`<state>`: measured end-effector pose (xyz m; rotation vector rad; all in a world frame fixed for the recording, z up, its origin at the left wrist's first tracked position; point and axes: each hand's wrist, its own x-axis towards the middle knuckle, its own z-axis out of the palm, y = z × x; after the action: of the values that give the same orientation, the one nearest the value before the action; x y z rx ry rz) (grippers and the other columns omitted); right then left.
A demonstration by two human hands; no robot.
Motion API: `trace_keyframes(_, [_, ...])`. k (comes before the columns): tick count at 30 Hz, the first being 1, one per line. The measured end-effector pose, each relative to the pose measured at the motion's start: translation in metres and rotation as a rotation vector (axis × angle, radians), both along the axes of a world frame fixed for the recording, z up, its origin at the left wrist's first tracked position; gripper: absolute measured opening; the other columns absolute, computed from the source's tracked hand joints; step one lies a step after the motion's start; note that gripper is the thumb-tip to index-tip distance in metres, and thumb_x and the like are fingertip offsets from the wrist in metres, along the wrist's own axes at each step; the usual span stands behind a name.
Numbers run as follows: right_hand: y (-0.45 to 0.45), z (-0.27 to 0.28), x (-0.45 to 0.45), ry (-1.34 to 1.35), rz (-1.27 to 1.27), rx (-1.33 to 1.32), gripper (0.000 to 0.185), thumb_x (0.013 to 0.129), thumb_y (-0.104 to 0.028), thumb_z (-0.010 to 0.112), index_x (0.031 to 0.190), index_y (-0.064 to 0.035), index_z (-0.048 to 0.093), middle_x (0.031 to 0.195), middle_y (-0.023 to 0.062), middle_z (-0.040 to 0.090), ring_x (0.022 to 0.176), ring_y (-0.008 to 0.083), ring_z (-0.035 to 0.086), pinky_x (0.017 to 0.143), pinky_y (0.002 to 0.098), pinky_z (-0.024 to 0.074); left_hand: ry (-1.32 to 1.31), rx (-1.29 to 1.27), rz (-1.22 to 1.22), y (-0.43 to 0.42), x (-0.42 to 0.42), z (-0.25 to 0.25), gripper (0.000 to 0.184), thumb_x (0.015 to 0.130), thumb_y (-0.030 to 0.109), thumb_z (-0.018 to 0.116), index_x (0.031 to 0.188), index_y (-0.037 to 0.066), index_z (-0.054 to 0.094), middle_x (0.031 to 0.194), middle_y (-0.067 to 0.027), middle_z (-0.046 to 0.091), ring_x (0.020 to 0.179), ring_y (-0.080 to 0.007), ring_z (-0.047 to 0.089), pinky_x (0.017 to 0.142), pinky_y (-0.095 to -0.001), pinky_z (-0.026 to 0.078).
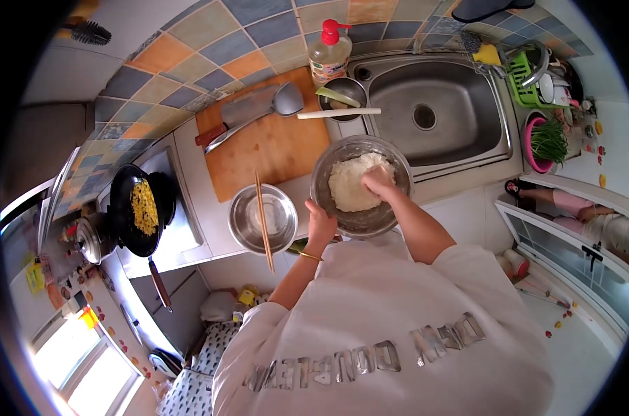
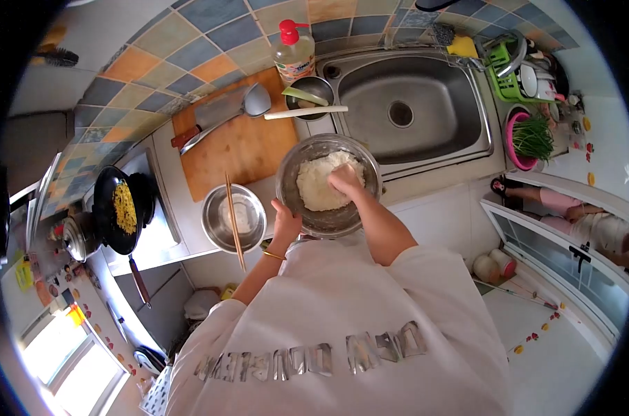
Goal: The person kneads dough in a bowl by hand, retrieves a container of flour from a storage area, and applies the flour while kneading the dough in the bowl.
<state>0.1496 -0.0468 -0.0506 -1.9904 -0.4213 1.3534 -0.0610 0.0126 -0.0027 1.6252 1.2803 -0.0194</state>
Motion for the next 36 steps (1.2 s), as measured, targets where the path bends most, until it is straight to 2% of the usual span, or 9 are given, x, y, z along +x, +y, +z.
trace_keyframes(5, [0.013,0.014,0.004,0.186,-0.179,-0.089,0.011,0.056,0.0,0.055,0.05,-0.0018,0.046,0.049,0.0087,0.046,0.039,0.0192,0.044,0.036,0.0379,0.0294,-0.018,-0.059,0.026,0.002,0.004,0.015,0.046,0.077,0.0,0.05,0.112,-0.003,0.021,0.098,-0.0382,0.054,0.087,-0.0559,0.055,0.075,-0.0562,0.048])
trace_keyframes(10, [0.005,0.029,-0.01,0.043,-0.041,0.045,0.015,0.061,-0.004,0.057,0.051,-0.0033,0.046,0.049,0.0043,0.044,0.041,0.0144,0.039,0.038,0.0331,0.0264,0.014,0.066,-0.01,0.0,0.004,0.009,0.047,0.077,-0.001,0.051,0.113,-0.003,0.021,0.097,-0.0396,0.054,0.088,-0.0551,0.056,0.073,-0.0554,0.049])
trace_keyframes(13, [0.0,0.065,-0.04,0.055,0.099,0.141,0.019,0.067,-0.006,0.058,0.053,-0.0064,0.046,0.048,-0.0011,0.039,0.04,0.0095,0.034,0.037,0.0315,0.0233,0.0,0.003,0.025,-0.001,0.002,0.0,0.048,0.077,0.0,0.053,0.114,-0.003,0.022,0.097,-0.0396,0.055,0.091,-0.0555,0.056,0.08,-0.0564,0.047])
trace_keyframes(16, [0.006,0.068,-0.063,0.309,-0.023,-0.022,0.018,0.068,-0.003,0.056,0.053,-0.006,0.046,0.047,0.0007,0.039,0.037,0.011,0.034,0.036,0.0307,0.0227,0.023,0.024,0.007,0.0,0.003,0.002,0.048,0.078,0.001,0.053,0.114,-0.002,0.022,0.096,-0.0389,0.056,0.091,-0.0554,0.056,0.081,-0.0562,0.047])
trace_keyframes(19, [0.01,0.014,-0.075,0.43,-0.066,-0.117,0.014,0.065,-0.003,0.054,0.053,-0.0055,0.048,0.045,0.0029,0.04,0.036,0.0139,0.036,0.035,0.0312,0.0243,0.051,-0.031,0.014,0.001,0.005,0.005,0.046,0.078,0.001,0.053,0.112,-0.002,0.022,0.096,-0.0383,0.056,0.091,-0.0549,0.056,0.08,-0.0558,0.047])
trace_keyframes(22, [0.017,-0.002,-0.079,0.101,0.261,-0.1,0.013,0.062,-0.011,0.056,0.053,-0.0015,0.057,0.048,0.0109,0.052,0.046,0.0243,0.052,0.042,0.0386,0.0352,0.088,-0.068,0.008,0.005,0.007,0.017,0.045,0.079,0.001,0.053,0.112,-0.002,0.022,0.097,-0.0375,0.056,0.09,-0.0545,0.056,0.08,-0.0555,0.048])
trace_keyframes(28, [0.031,0.012,-0.093,-0.171,-0.005,0.012,0.018,0.066,-0.01,0.053,0.051,-0.0003,0.054,0.048,0.0118,0.051,0.045,0.0232,0.052,0.046,0.04,0.0403,0.057,0.007,-0.01,0.0,0.002,0.011,0.049,0.079,0.001,0.053,0.116,-0.003,0.021,0.098,-0.037,0.055,0.092,-0.0534,0.056,0.081,-0.055,0.048])
trace_keyframes(34, [0.017,-0.01,-0.095,-0.309,0.184,0.136,0.015,0.068,-0.011,0.057,0.062,0.0018,0.057,0.058,0.0137,0.056,0.058,0.0205,0.057,0.057,0.0395,0.044,0.065,0.04,-0.017,0.0,0.004,0.007,0.052,0.078,0.001,0.054,0.118,-0.003,0.022,0.101,-0.037,0.055,0.094,-0.0524,0.057,0.083,-0.054,0.048])
trace_keyframes(36, [0.002,0.002,-0.103,-0.384,0.205,0.215,0.015,0.067,-0.012,0.057,0.062,0.0012,0.058,0.059,0.02,0.055,0.055,0.0293,0.055,0.058,0.0416,0.0437,0.05,0.043,-0.019,-0.003,0.002,0.007,0.052,0.078,0.001,0.055,0.118,-0.003,0.022,0.102,-0.037,0.055,0.094,-0.0523,0.057,0.082,-0.0532,0.048])
